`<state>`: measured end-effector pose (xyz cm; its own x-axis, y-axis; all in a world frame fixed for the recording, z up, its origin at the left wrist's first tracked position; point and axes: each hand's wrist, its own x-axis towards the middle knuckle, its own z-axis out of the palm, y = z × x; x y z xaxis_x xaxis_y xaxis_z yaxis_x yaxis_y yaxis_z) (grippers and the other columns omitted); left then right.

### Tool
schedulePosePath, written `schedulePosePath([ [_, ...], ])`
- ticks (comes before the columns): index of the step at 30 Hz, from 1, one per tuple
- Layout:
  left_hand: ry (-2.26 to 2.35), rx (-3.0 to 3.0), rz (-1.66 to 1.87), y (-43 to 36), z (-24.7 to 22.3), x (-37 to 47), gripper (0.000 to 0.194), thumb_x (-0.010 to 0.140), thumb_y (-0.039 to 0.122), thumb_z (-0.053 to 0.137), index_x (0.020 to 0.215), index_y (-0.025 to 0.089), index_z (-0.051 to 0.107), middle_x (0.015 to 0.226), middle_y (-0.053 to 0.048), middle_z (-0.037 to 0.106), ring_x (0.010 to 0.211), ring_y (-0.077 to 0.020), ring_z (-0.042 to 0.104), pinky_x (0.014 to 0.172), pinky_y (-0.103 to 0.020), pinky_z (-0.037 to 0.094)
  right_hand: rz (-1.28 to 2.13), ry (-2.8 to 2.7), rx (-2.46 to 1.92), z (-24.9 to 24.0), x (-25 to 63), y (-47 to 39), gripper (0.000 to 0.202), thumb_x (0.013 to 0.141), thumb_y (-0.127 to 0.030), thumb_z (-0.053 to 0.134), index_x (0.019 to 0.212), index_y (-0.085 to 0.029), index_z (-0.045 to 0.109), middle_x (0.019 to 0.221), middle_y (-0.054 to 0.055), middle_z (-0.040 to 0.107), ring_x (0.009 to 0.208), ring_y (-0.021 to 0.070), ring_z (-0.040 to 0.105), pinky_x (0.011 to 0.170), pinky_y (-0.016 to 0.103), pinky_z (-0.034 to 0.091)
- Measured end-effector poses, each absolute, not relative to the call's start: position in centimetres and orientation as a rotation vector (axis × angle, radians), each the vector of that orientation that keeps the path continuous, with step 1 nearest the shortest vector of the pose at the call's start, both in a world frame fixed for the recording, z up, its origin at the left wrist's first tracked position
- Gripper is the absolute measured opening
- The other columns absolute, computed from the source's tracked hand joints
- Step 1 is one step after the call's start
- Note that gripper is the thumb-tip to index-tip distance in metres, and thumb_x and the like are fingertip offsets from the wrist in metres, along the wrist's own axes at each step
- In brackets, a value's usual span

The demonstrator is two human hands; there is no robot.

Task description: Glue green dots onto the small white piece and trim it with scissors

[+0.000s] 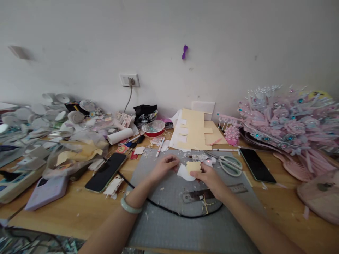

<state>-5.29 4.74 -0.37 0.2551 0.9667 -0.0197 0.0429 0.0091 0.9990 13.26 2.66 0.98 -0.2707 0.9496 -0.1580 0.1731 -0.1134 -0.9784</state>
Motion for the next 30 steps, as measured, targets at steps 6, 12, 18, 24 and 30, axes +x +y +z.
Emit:
schedulePosePath([
  [6, 1.591, 1.441, 1.345, 5.7, -0.7, -7.2, 0.013, 0.068, 0.019, 0.046, 0.08, 0.017, 0.052, 0.089, -0.006, 0.052, 0.09, -0.0195, 0.048, 0.08, -0.034, 0.036, 1.292, -1.591, -1.24, 0.5, 14.0, 2.4, 0.025, 0.064, -0.033, 0.058, 0.081, -0.015, 0.057, 0.075, 0.003, 0.061, 0.065, 0.0144, 0.054, 0.058, 0.023, 0.041],
  [12, 1.217, 1.657, 1.13, 4.0, 0.1, -5.6, 0.028, 0.077, 0.032, 0.043, 0.102, 0.019, 0.044, 0.09, -0.005, 0.056, 0.084, -0.0166, 0.051, 0.077, -0.031, 0.038, 0.624, -1.931, -1.117, -0.1, 14.1, 2.0, 0.008, 0.071, -0.023, 0.054, 0.075, -0.017, 0.058, 0.072, 0.003, 0.061, 0.07, 0.0152, 0.056, 0.065, 0.025, 0.043],
  [18, 0.946, 1.441, 0.945, 2.7, -0.3, -3.4, 0.032, 0.074, 0.033, 0.052, 0.101, 0.019, 0.043, 0.078, 0.0, 0.054, 0.069, -0.0105, 0.049, 0.062, -0.022, 0.036, 0.456, -2.039, -0.851, -0.3, 13.9, 1.7, 0.011, 0.076, -0.016, 0.05, 0.08, -0.018, 0.06, 0.081, 0.005, 0.063, 0.081, 0.0143, 0.058, 0.077, 0.026, 0.044],
  [24, 0.975, 1.403, 1.04, 3.2, -0.2, -3.6, 0.014, 0.067, 0.023, 0.058, 0.077, 0.016, 0.051, 0.074, 0.002, 0.05, 0.07, -0.0093, 0.047, 0.066, -0.021, 0.036, 0.432, -2.031, -0.833, -0.7, 13.9, 1.6, 0.013, 0.076, -0.016, 0.051, 0.08, -0.019, 0.062, 0.082, 0.005, 0.063, 0.082, 0.0144, 0.058, 0.078, 0.028, 0.046],
  [30, 1.12, 1.398, 1.11, 4.0, -0.5, -4.2, 0.012, 0.067, 0.019, 0.052, 0.078, 0.016, 0.048, 0.073, 0.0, 0.054, 0.066, -0.0107, 0.049, 0.061, -0.022, 0.037, 0.478, -1.959, -0.853, -1.0, 13.9, 1.8, 0.013, 0.075, -0.016, 0.051, 0.079, -0.018, 0.063, 0.082, 0.006, 0.064, 0.08, 0.0143, 0.058, 0.077, 0.028, 0.046],
])
